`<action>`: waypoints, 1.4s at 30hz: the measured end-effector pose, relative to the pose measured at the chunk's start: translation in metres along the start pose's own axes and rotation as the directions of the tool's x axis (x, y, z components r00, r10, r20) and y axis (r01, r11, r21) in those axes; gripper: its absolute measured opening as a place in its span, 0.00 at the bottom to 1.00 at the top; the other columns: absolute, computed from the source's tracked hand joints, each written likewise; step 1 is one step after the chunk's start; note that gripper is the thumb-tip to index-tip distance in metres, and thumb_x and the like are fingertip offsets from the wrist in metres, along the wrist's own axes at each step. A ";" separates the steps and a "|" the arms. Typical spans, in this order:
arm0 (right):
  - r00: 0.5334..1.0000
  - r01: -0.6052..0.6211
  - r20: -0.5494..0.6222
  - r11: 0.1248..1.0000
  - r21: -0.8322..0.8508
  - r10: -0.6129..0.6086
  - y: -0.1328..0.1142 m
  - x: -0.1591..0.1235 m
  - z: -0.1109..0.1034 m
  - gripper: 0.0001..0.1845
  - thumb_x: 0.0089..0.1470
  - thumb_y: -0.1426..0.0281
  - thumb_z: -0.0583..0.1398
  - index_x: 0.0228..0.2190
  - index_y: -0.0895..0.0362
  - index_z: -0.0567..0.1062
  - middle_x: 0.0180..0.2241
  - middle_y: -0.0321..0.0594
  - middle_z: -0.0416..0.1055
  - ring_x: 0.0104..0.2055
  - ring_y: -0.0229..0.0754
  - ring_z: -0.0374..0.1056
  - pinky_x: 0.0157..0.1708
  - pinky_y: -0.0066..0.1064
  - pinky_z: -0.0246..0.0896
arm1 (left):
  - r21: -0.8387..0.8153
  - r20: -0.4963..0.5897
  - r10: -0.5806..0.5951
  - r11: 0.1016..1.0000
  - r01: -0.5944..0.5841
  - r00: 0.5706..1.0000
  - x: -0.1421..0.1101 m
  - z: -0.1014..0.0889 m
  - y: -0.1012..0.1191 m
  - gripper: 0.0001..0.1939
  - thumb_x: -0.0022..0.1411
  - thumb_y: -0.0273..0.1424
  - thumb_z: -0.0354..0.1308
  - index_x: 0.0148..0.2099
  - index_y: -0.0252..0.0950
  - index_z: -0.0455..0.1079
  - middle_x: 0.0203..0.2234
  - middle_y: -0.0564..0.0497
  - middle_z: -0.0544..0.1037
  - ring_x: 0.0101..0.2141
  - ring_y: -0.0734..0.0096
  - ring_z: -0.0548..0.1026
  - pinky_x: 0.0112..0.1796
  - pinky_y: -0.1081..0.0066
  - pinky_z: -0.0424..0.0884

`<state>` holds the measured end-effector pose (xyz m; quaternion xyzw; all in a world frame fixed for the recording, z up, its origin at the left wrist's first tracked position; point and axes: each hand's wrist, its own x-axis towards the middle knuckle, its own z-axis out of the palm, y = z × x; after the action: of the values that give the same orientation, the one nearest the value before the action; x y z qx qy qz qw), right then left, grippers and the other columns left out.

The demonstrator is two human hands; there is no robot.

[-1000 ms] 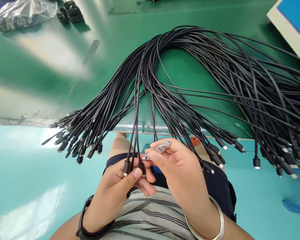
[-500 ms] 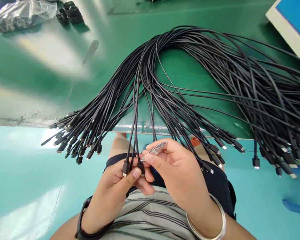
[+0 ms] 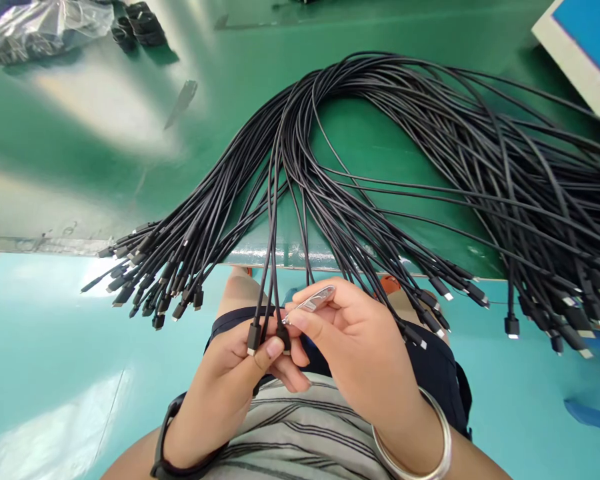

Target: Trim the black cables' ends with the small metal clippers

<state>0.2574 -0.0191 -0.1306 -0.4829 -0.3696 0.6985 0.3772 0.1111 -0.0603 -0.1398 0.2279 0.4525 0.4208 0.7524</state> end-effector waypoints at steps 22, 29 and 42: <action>0.991 0.037 -0.124 0.987 -0.158 -0.057 -0.001 0.000 -0.013 0.06 0.55 0.64 0.65 0.34 0.52 0.75 0.36 0.39 0.78 0.38 0.44 0.75 0.39 0.34 0.69 | -0.241 0.135 -0.003 0.970 0.036 0.991 0.003 -0.008 -0.006 0.20 0.69 0.39 0.48 0.50 0.31 0.74 0.42 0.35 0.81 0.33 0.59 0.82 0.29 0.69 0.75; 0.945 0.196 -0.199 0.937 -0.291 -0.259 -0.002 -0.022 -0.001 0.05 0.55 0.63 0.64 0.36 0.49 0.77 0.38 0.38 0.79 0.35 0.42 0.76 0.35 0.31 0.73 | -0.010 -0.018 -0.005 1.000 0.005 1.000 0.005 -0.001 0.002 0.08 0.62 0.31 0.61 0.37 0.30 0.77 0.28 0.47 0.79 0.29 0.72 0.76 0.31 0.75 0.72; 0.992 -0.072 0.121 0.973 0.220 0.046 0.001 -0.004 0.000 0.07 0.55 0.65 0.65 0.34 0.54 0.75 0.27 0.35 0.76 0.25 0.39 0.73 0.28 0.32 0.71 | -0.103 0.135 -0.078 0.990 0.092 0.988 0.007 -0.004 -0.002 0.12 0.61 0.36 0.61 0.34 0.30 0.72 0.19 0.47 0.80 0.18 0.74 0.77 0.22 0.80 0.68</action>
<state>0.2585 -0.0232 -0.1302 -0.4072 -0.2949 0.7733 0.3863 0.1098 -0.0554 -0.1467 0.1941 0.3881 0.3964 0.8091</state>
